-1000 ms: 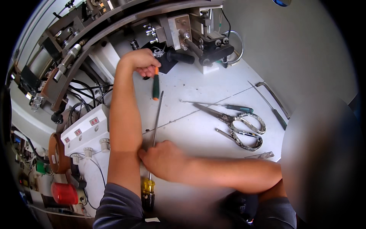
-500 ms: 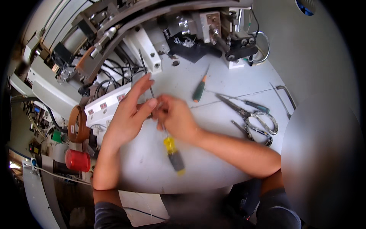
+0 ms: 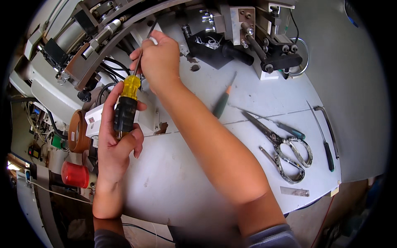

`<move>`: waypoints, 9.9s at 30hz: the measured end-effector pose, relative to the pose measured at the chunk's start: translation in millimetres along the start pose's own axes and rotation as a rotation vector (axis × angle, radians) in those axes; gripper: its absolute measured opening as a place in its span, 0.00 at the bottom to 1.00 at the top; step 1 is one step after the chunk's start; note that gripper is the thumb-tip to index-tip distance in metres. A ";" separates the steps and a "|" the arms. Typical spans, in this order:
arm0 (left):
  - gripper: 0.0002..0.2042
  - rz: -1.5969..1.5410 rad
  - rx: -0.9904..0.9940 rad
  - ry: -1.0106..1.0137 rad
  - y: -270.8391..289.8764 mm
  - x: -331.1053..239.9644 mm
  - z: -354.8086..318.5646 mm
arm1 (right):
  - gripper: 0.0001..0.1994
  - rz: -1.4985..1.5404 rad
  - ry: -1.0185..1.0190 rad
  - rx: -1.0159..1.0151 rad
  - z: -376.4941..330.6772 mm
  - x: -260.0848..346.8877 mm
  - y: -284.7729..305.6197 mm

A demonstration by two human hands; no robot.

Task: The person works inside a machine using a screwdriver and pliers to adjust internal components. They repeatedly reach into a confined area, manipulate wires or parts, and use tools to tighten or loosen fasteners.

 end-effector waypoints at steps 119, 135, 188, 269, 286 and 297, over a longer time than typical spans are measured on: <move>0.25 -0.564 0.122 0.026 -140.5 -63.5 189.4 | 0.36 -2.161 0.745 0.417 -36.0 242.5 56.1; 0.20 -1.000 0.437 0.035 -171.2 -56.7 192.8 | 0.38 -2.229 0.705 0.350 -49.8 254.7 66.5; 0.17 -0.580 0.283 -0.125 -125.6 11.5 243.1 | 0.40 -2.164 0.728 0.356 -49.7 221.6 70.3; 0.21 -0.855 0.672 -0.061 -144.6 5.7 231.0 | 0.30 -2.198 0.704 0.297 -31.7 206.6 27.5; 0.15 -0.893 0.488 -0.099 -131.8 -8.2 228.3 | 0.29 -2.157 0.695 0.149 -41.5 221.0 47.6; 0.12 -0.938 0.546 -0.091 -146.5 -13.7 224.7 | 0.28 -2.168 0.649 -0.005 -59.2 238.1 57.7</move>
Point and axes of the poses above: each hand's wrist, its own z-axis towards the middle knuckle, its own y-axis out of the back of the hand, x = y × z, the point moved 9 cm from there along z, towards the middle knuckle, and after that the axes turned 4 degrees about -y, right-handed, at the moved point
